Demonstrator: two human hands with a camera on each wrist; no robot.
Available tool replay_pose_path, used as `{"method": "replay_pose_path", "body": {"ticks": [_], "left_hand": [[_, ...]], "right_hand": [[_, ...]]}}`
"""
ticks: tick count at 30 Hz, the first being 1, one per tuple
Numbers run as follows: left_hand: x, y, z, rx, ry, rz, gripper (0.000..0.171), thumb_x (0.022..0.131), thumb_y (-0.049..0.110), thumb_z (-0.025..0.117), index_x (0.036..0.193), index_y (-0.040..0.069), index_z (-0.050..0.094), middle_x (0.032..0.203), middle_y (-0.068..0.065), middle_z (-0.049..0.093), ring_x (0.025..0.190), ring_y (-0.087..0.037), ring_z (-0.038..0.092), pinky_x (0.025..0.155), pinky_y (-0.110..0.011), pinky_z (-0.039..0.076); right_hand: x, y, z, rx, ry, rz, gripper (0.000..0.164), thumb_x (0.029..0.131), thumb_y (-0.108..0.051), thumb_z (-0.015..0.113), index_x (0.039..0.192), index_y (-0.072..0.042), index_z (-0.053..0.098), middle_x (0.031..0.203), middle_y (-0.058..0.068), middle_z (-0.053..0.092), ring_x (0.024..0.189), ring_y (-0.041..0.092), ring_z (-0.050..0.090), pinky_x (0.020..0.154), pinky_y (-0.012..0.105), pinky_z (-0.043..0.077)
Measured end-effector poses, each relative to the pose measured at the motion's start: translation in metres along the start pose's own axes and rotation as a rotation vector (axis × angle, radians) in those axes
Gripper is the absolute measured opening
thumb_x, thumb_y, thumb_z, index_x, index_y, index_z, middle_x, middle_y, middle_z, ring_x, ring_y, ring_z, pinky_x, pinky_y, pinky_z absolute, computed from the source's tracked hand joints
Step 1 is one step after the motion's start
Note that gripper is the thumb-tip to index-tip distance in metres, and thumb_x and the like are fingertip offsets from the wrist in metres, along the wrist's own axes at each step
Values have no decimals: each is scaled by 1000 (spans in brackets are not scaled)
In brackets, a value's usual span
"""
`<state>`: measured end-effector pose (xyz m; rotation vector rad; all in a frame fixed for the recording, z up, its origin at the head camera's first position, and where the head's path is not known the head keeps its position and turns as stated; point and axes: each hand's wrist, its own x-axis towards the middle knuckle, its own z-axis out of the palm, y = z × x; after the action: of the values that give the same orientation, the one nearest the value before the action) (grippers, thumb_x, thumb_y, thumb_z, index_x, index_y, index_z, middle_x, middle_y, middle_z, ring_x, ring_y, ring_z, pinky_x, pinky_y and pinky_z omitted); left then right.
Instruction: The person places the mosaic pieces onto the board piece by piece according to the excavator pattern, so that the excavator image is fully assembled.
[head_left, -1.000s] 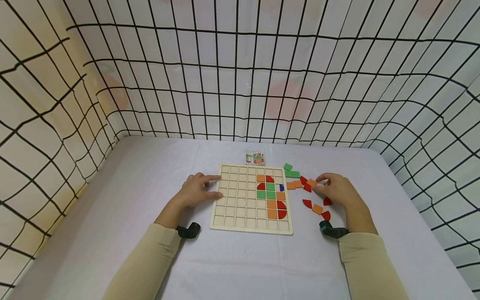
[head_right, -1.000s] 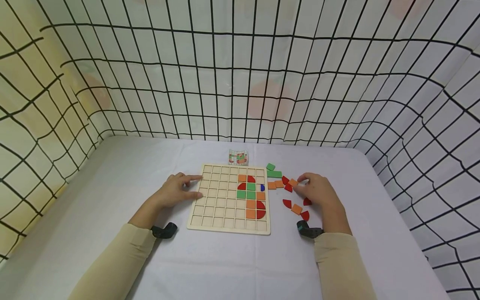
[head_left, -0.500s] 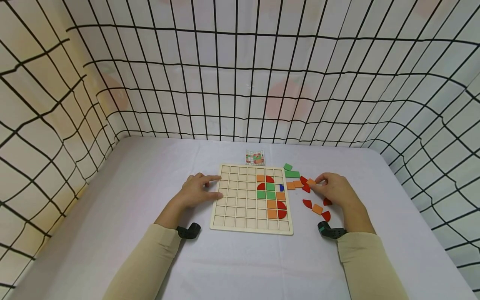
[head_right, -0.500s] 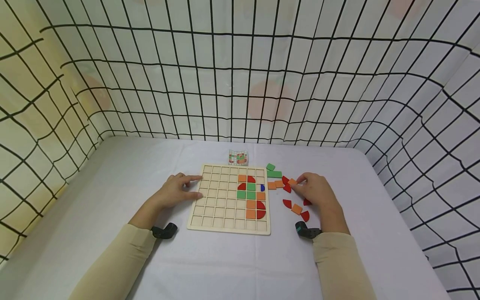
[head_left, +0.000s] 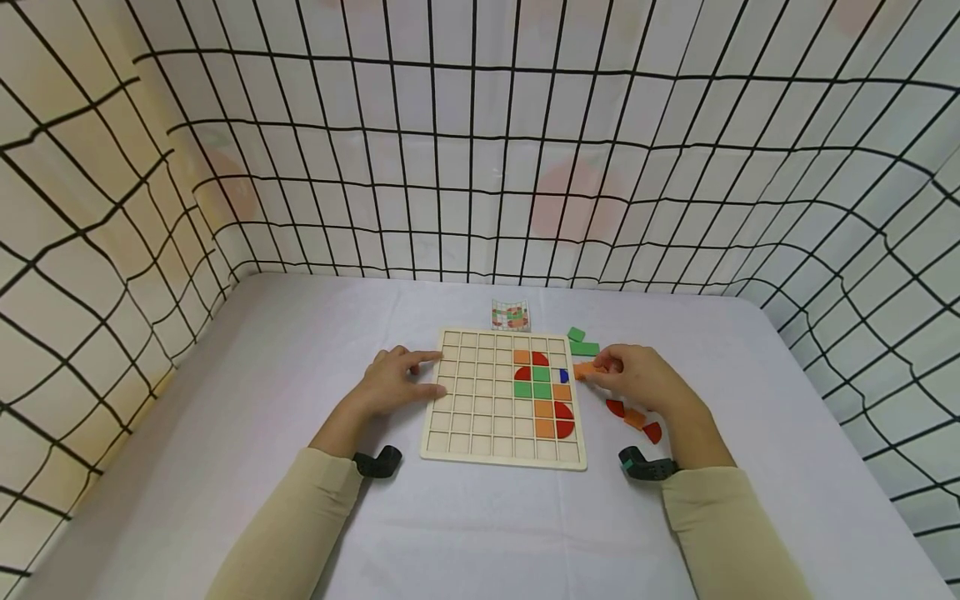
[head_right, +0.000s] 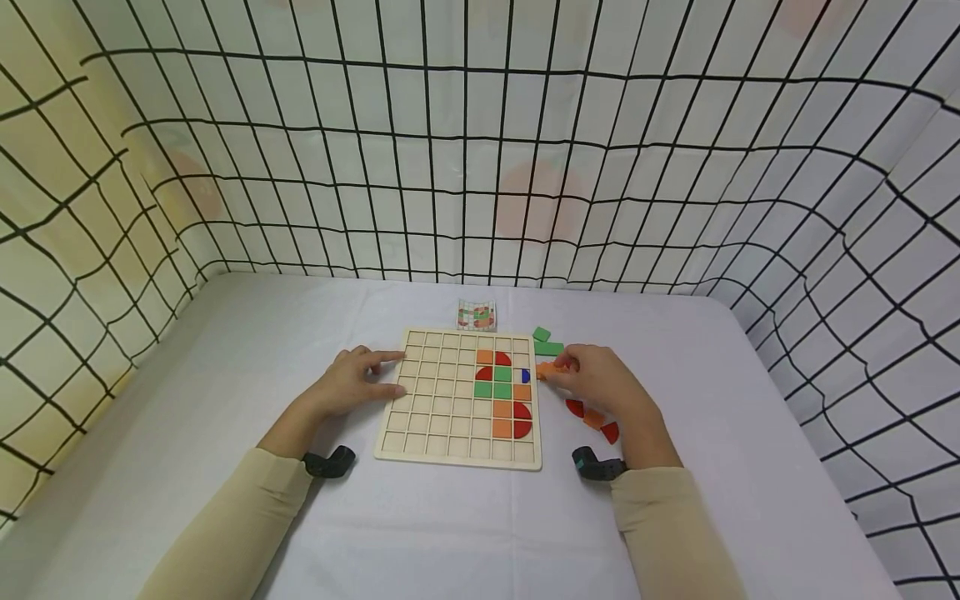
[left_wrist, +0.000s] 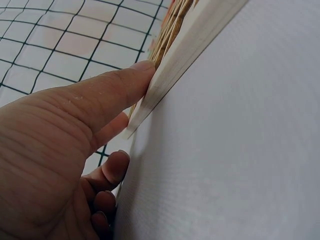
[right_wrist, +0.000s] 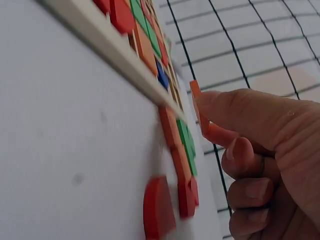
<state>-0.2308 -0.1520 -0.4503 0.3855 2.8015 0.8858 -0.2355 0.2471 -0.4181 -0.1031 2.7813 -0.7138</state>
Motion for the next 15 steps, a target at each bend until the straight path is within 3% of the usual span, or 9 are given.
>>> {"method": "replay_pose_path", "body": {"ticks": [4,9,15], "left_hand": [[0,0,0,2,0,-1,69,85,49,78,146,24,58,107,-7,59,95,-24,44,80,-35,33],[1,0,0,2,5,5,69,85,49,77,146,25,58,107,-7,59,95,-24,44,80,-36,33],[1,-1,0,1,2,-6,69,85,49,78,146,25,58,107,-8,59,95,-24,44,80,-35,33]], "right_hand": [[-3,-19,6,-18,-11,-84,36,91,-43,75,113,-15,71,85,2,57,82,19,53,67,31,42],[-7,-37,17,-16,-47,-145,24,89,-43,78,101,-23,72,79,1,55,75,18,52,64,31,39],[-11,-57,31,-57,-133,-226,17,87,-37,79,93,-25,69,73,-2,55,73,15,52,65,31,40]]}}
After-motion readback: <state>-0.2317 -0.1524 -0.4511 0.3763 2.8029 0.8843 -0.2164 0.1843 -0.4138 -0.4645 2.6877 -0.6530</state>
